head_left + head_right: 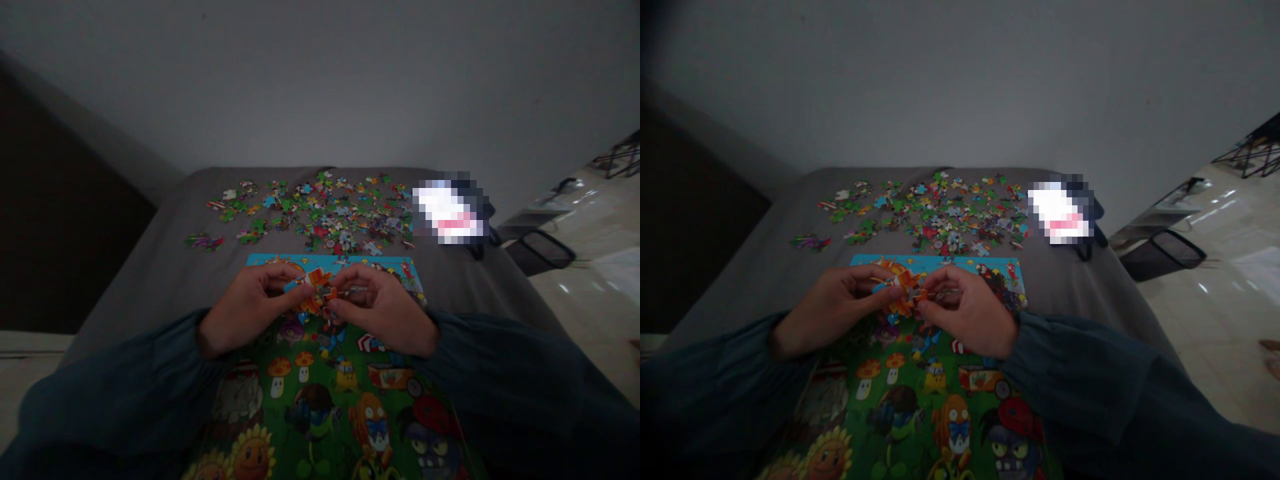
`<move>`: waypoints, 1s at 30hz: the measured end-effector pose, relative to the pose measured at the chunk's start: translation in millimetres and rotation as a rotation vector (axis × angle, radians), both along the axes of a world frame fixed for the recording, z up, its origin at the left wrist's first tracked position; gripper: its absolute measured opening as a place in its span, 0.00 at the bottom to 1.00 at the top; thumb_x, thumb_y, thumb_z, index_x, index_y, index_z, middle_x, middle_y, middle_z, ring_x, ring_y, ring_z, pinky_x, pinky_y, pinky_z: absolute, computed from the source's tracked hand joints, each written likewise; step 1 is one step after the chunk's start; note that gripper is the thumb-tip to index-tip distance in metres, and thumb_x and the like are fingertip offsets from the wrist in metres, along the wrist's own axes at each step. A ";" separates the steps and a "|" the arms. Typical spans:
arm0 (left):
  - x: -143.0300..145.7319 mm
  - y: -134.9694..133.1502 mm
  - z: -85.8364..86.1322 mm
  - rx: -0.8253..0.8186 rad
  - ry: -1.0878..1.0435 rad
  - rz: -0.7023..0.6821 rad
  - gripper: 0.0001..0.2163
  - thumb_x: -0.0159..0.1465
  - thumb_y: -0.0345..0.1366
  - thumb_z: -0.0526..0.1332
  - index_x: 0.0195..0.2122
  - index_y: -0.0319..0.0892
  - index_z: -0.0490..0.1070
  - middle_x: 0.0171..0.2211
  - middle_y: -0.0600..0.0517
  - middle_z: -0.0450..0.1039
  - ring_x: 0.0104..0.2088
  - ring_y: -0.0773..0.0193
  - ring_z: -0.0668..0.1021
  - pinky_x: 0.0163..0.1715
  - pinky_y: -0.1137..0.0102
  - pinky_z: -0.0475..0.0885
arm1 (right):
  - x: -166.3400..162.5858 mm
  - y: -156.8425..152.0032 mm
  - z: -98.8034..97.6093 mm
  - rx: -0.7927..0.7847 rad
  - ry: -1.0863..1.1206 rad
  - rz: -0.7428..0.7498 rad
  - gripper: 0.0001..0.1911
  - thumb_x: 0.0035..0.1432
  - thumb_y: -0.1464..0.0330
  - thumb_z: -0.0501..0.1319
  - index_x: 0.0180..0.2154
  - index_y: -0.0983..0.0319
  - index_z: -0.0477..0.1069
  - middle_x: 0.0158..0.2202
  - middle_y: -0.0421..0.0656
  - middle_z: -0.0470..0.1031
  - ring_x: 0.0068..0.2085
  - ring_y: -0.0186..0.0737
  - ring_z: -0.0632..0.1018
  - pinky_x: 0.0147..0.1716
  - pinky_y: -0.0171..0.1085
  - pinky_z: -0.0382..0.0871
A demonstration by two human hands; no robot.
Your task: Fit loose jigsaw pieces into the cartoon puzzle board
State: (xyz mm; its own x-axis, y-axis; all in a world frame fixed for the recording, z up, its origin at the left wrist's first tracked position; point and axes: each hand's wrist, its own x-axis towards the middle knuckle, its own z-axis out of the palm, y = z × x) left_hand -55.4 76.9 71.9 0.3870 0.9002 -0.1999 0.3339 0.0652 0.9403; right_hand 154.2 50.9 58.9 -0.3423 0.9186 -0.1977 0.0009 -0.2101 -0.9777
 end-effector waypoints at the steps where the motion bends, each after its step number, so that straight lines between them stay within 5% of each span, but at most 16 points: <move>1: -0.7 1.4 0.3 -0.008 -0.015 0.008 0.17 0.57 0.50 0.68 0.36 0.40 0.76 0.30 0.51 0.81 0.25 0.68 0.78 0.23 0.78 0.71 | 0.4 -0.1 0.5 -0.009 0.002 0.011 0.12 0.51 0.68 0.68 0.36 0.61 0.67 0.32 0.38 0.76 0.31 0.35 0.80 0.32 0.36 0.76; 10: -4.1 8.4 -2.6 -0.105 -0.079 -0.013 0.18 0.55 0.52 0.69 0.32 0.40 0.77 0.28 0.53 0.79 0.23 0.70 0.76 0.24 0.77 0.74 | 4.9 4.9 -4.7 0.097 0.019 0.041 0.19 0.53 0.70 0.67 0.49 0.59 0.71 0.37 0.39 0.75 0.33 0.32 0.77 0.35 0.36 0.75; 17: -6.3 9.4 -3.9 -0.152 -0.078 0.004 0.19 0.54 0.52 0.71 0.31 0.39 0.76 0.26 0.54 0.79 0.22 0.70 0.77 0.24 0.79 0.74 | 7.9 6.9 -10.1 0.032 0.025 0.017 0.13 0.51 0.65 0.70 0.39 0.60 0.76 0.36 0.40 0.80 0.37 0.36 0.80 0.41 0.39 0.76; 22: -5.8 9.9 -4.1 -0.122 -0.080 -0.026 0.18 0.55 0.52 0.70 0.33 0.40 0.77 0.27 0.53 0.80 0.25 0.68 0.78 0.25 0.78 0.74 | 9.9 6.7 -8.4 0.077 -0.007 0.039 0.16 0.57 0.62 0.67 0.47 0.57 0.78 0.42 0.42 0.81 0.41 0.38 0.80 0.45 0.42 0.75; 30: -6.8 9.4 -5.0 -0.091 -0.047 -0.063 0.15 0.57 0.49 0.69 0.34 0.42 0.78 0.28 0.54 0.81 0.25 0.70 0.78 0.24 0.80 0.72 | 6.8 4.2 -8.9 0.051 0.053 0.009 0.24 0.54 0.67 0.67 0.53 0.57 0.69 0.40 0.38 0.71 0.33 0.32 0.78 0.35 0.37 0.78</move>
State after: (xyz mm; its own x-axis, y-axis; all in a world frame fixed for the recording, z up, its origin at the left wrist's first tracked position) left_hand -62.2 86.4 66.9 0.4534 0.8526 -0.2599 0.2959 0.1311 0.9462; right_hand 161.1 55.1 50.0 -0.3592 0.9239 -0.1317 -0.0495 -0.1598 -0.9859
